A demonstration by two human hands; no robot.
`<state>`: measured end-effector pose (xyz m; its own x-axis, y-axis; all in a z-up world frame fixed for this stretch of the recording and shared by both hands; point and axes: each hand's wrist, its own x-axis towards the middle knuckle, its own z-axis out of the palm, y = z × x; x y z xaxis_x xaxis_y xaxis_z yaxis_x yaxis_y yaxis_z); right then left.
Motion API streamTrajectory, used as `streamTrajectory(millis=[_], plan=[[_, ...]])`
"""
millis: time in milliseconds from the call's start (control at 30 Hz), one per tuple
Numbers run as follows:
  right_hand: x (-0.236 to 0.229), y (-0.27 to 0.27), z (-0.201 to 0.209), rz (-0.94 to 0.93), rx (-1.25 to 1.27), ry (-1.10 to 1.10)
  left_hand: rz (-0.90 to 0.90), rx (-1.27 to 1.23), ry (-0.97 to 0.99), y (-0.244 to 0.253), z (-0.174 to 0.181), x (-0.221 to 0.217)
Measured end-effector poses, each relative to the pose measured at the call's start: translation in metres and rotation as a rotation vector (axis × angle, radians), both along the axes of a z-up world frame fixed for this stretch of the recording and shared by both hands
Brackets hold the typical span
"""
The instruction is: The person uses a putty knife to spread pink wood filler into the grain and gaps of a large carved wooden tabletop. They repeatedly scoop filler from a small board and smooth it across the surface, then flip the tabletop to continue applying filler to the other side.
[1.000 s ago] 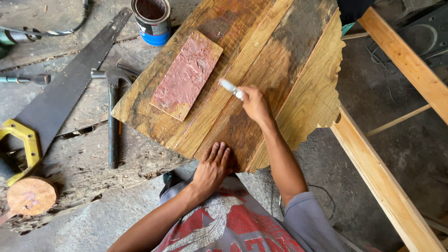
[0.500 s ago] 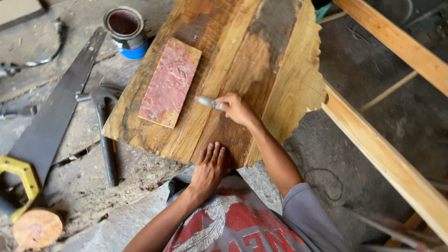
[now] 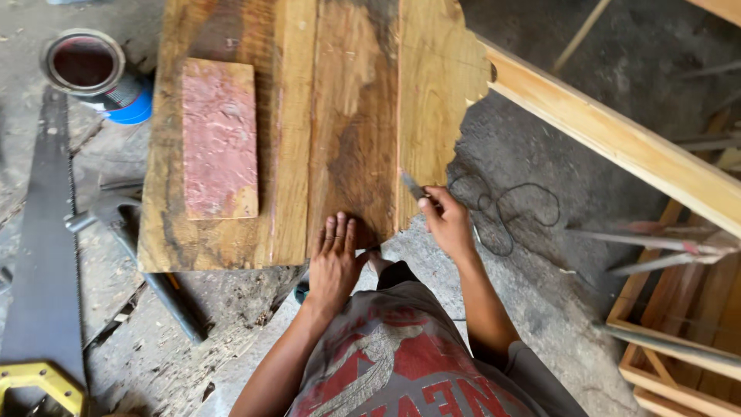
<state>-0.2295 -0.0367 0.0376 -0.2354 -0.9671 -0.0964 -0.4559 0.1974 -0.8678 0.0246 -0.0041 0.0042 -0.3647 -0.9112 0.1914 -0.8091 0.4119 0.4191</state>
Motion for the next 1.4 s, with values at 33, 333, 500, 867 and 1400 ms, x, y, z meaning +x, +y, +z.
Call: streamTrajectory(millis=[33,333,500,867,1400], plan=[[-0.01,0.01,0.004,-0.027,-0.017,0.022,-0.008,0.001,0.0,0.001,0.001,0.001],[-0.056,0.016,-0.002,-0.007,0.167,0.019,0.125,-0.062,-0.075,0.001,0.007,-0.017],[-0.108,0.01,-0.008,0.107,-0.097,-0.005,0.277,-0.08,-0.116,0.002,0.007,-0.039],[-0.288,0.079,-0.068,0.056,0.038,-0.122,0.565,-0.113,-0.292,0.005,0.011,-0.109],[-0.381,0.107,-0.095,-0.098,0.113,-0.139,0.552,-0.189,0.069,-0.012,0.027,-0.178]])
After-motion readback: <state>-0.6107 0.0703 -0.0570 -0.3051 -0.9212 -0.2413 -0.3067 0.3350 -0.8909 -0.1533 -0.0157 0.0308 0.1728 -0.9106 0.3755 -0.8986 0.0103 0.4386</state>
